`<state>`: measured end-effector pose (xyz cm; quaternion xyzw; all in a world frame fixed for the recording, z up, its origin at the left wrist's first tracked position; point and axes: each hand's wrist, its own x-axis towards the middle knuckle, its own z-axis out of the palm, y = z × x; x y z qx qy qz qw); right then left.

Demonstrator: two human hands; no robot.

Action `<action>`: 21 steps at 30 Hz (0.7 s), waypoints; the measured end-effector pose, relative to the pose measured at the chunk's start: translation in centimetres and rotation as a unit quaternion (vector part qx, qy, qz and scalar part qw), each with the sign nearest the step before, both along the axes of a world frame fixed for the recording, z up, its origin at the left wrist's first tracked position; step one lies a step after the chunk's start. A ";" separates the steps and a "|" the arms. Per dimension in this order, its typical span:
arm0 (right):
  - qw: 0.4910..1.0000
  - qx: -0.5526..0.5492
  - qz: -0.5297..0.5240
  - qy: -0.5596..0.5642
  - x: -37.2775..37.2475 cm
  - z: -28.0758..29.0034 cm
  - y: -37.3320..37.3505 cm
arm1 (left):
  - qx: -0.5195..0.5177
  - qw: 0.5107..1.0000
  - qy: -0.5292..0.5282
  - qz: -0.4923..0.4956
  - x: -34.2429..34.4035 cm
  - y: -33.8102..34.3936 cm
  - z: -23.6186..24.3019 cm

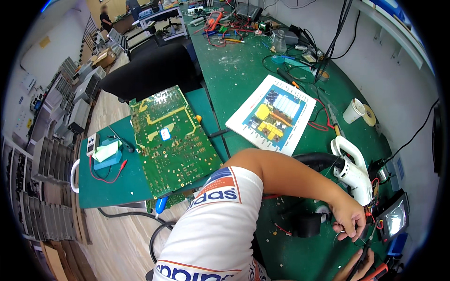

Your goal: The person solders wires inside a handheld device casing using a soldering iron and solder wire, then manipulates the internal wires and components by hand.

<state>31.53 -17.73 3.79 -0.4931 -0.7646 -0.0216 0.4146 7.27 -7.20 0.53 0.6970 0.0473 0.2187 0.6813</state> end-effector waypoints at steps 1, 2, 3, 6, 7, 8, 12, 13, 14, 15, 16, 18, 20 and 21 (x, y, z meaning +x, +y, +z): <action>1.000 -0.022 -0.001 0.021 -0.1 -0.1 0.0 | -0.003 1.000 0.003 -0.002 -0.2 0.0 0.1; 0.999 -0.034 -0.001 0.037 0.0 0.1 -0.1 | -0.010 1.000 0.005 -0.001 -0.2 -0.2 0.3; 0.998 -0.046 -0.002 0.048 0.1 0.1 0.1 | -0.016 1.000 0.003 -0.001 -0.3 -0.1 0.2; 0.967 -0.032 0.020 0.252 6.6 -7.4 5.4 | -0.007 1.000 0.010 -0.011 -0.2 0.4 0.3; 0.979 -0.044 0.006 0.201 5.5 -6.0 4.3 | -0.006 1.000 0.014 -0.012 -0.3 0.4 0.1; 0.987 -0.057 -0.008 0.148 2.8 -2.6 2.1 | -0.022 0.999 0.021 -0.013 -0.3 0.3 -0.1; 0.992 -0.076 -0.042 0.089 0.7 0.0 0.4 | -0.053 0.998 0.034 -0.026 0.0 0.4 -0.5; 0.992 -0.075 -0.045 0.092 0.8 -0.1 0.5 | -0.056 0.997 0.034 -0.031 0.1 0.5 -0.7; 0.992 -0.072 -0.039 0.099 0.8 -0.3 0.6 | -0.052 0.997 0.036 -0.031 0.2 0.5 -0.7; 0.991 -0.069 -0.034 0.106 0.8 -0.5 0.7 | -0.049 0.998 0.038 -0.032 0.1 0.6 -0.6; 0.991 -0.067 -0.029 0.113 0.8 -0.6 0.7 | -0.045 0.998 0.040 -0.032 0.1 0.6 -0.6; 0.987 -0.077 -0.038 0.136 0.7 -0.6 0.6 | -0.050 0.997 0.048 -0.032 0.2 0.7 -0.8; 0.985 -0.077 -0.041 0.149 0.6 -0.4 0.6 | -0.053 0.997 0.054 -0.030 0.3 0.8 -0.8; 0.985 -0.072 -0.039 0.151 0.7 -0.3 0.6 | -0.053 0.997 0.056 -0.029 0.2 0.7 -0.8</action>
